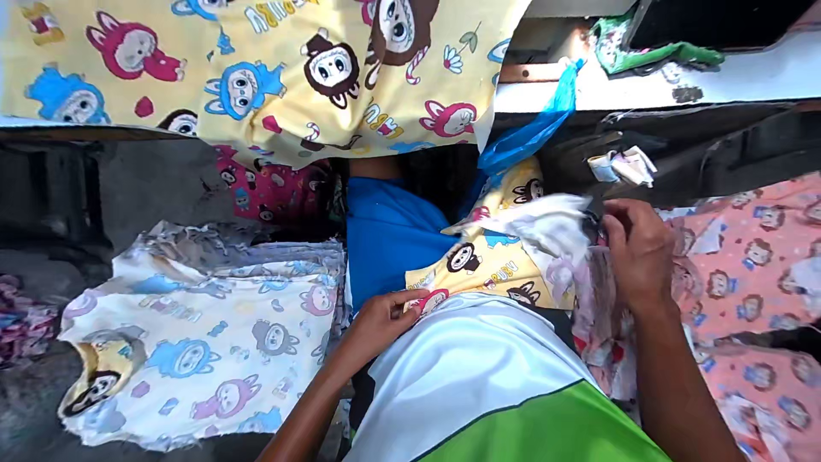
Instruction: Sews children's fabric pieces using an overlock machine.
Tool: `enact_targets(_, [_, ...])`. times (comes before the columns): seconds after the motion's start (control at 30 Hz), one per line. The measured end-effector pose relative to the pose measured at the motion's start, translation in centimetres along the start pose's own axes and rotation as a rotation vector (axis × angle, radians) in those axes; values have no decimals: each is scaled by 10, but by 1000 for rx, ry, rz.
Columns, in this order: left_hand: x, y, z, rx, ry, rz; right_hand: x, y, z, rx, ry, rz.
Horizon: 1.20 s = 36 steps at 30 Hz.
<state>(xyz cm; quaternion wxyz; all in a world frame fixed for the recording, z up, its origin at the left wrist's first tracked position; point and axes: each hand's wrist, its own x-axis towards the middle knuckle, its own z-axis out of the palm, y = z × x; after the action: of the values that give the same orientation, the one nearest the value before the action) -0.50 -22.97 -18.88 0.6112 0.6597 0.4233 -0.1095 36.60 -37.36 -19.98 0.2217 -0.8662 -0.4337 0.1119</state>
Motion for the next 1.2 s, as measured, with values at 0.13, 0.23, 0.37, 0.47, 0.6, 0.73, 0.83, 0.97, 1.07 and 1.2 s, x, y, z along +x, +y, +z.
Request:
enact_targets(0.13, [9,16,-3,226,-48,34,3,-30,13,-19,-112,-217])
enact_targets(0.23, [10,21,-4,306,-57,65,8,-66,42,14,-231,-376])
enact_targets(0.37, [9,18,-2,324,-44,92,26,-104,88,-110,-326,-447])
enact_targets(0.47, [7,16,0,338,-36,89,45,-120,114,-210,-478,-423])
enact_targets(0.6, [6,10,1,303,-11,89,52,-108,99,96,-383,-298])
enact_targets(0.73, [9,10,0,290,-16,79,42,-62,63,254,-252,-165])
enact_targets(0.83, [13,9,-3,305,-47,89,34,-16,49,88,-137,47])
enact_targets(0.97, [14,3,-20,348,-53,166,8,36,12,-133,20,340])
enact_targets(1.07, [16,2,-43,428,142,288,-9,52,-31,-86,153,354])
enact_targets(1.2, [23,34,-66,425,322,488,-10,28,-81,84,275,275])
